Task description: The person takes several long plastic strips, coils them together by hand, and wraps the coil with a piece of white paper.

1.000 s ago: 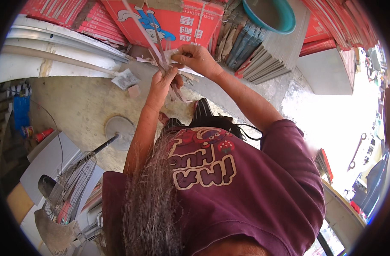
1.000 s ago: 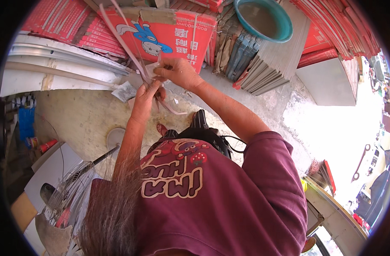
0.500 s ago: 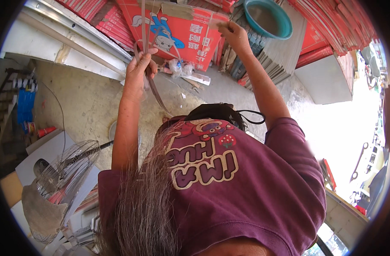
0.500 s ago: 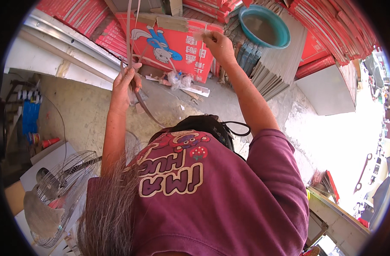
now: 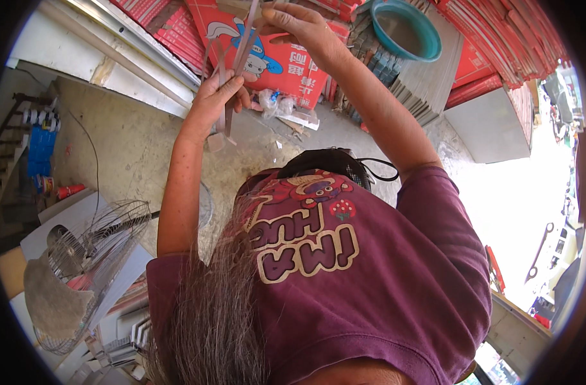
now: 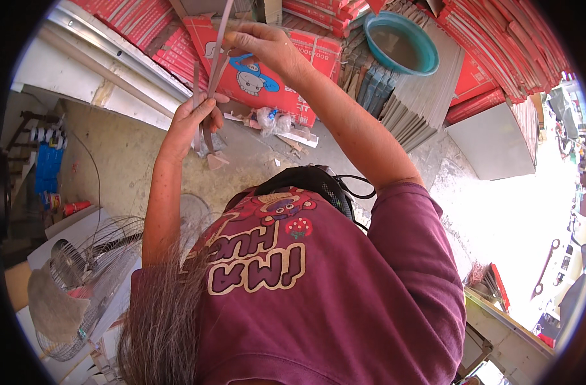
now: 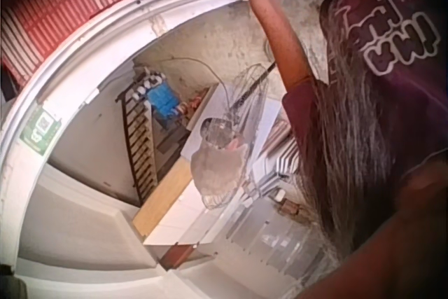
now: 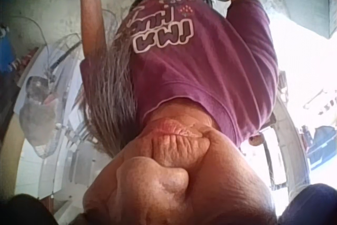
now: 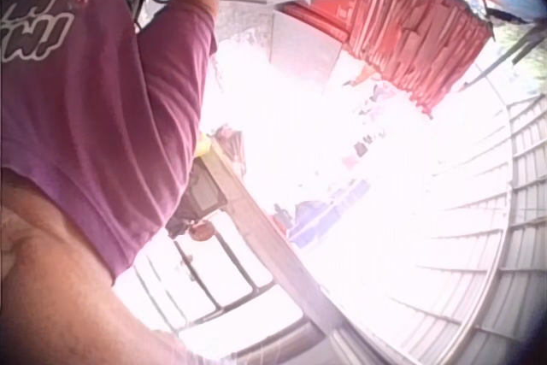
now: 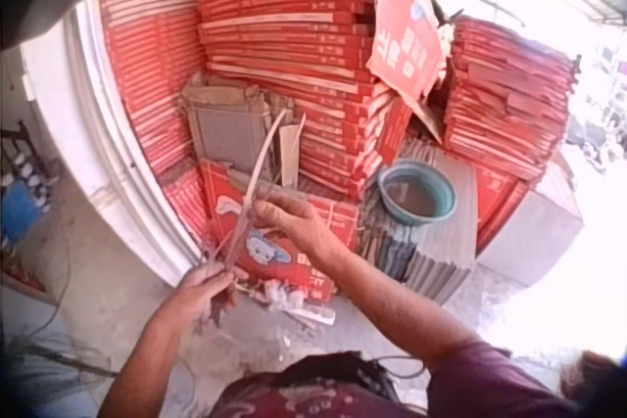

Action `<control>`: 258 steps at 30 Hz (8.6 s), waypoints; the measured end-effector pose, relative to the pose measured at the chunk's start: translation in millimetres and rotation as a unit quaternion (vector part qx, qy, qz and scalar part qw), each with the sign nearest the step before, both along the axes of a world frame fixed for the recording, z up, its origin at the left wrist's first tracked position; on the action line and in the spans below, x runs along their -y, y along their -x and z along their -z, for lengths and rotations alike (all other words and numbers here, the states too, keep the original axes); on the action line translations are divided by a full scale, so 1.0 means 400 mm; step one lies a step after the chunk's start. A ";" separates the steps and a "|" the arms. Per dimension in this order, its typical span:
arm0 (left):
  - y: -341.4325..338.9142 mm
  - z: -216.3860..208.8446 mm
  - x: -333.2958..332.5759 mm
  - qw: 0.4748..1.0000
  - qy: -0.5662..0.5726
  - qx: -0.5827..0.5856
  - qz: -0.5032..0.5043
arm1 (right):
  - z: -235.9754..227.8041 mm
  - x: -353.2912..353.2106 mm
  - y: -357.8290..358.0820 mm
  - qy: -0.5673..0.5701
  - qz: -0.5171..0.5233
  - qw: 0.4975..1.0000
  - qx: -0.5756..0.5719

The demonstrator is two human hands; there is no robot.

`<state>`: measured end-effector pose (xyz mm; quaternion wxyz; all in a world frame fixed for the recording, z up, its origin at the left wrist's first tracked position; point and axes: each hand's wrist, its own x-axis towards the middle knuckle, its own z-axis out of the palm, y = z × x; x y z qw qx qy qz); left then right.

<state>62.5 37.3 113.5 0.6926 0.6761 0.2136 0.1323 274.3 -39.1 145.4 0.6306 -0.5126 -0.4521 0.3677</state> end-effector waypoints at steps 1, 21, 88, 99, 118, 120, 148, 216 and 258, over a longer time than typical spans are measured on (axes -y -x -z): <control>0.001 0.002 0.004 1.000 0.000 -0.005 0.009 | -0.007 -0.001 0.003 -0.012 -0.006 0.999 -0.048; -0.043 -0.065 -0.031 0.991 0.125 -0.026 0.040 | 0.058 0.073 0.031 -0.109 -0.047 0.896 0.427; 0.530 0.064 -0.592 0.809 0.323 0.312 -0.379 | 0.271 0.700 -0.563 0.161 0.085 0.961 -0.210; 0.532 0.167 -0.550 0.739 0.289 0.276 -0.543 | 0.243 0.628 -0.493 -0.147 0.024 0.889 -0.433; -0.095 -0.007 -0.102 0.994 -0.016 0.038 -0.105 | 0.059 0.248 -0.094 0.092 -0.094 0.920 0.370; -0.146 -0.004 -0.035 0.998 0.010 0.012 -0.058 | 0.048 0.218 -0.049 0.068 -0.129 0.923 0.357; -0.158 -0.092 0.044 0.946 0.202 0.126 0.222 | 0.112 0.125 -0.062 -0.024 0.025 0.897 0.441; -0.186 0.099 0.069 0.997 0.056 -0.021 -0.047 | 0.097 0.207 0.018 0.102 -0.122 0.773 0.614; -0.123 0.030 0.061 0.869 0.360 0.327 0.090 | 0.092 0.219 -0.059 0.075 -0.190 0.929 -0.309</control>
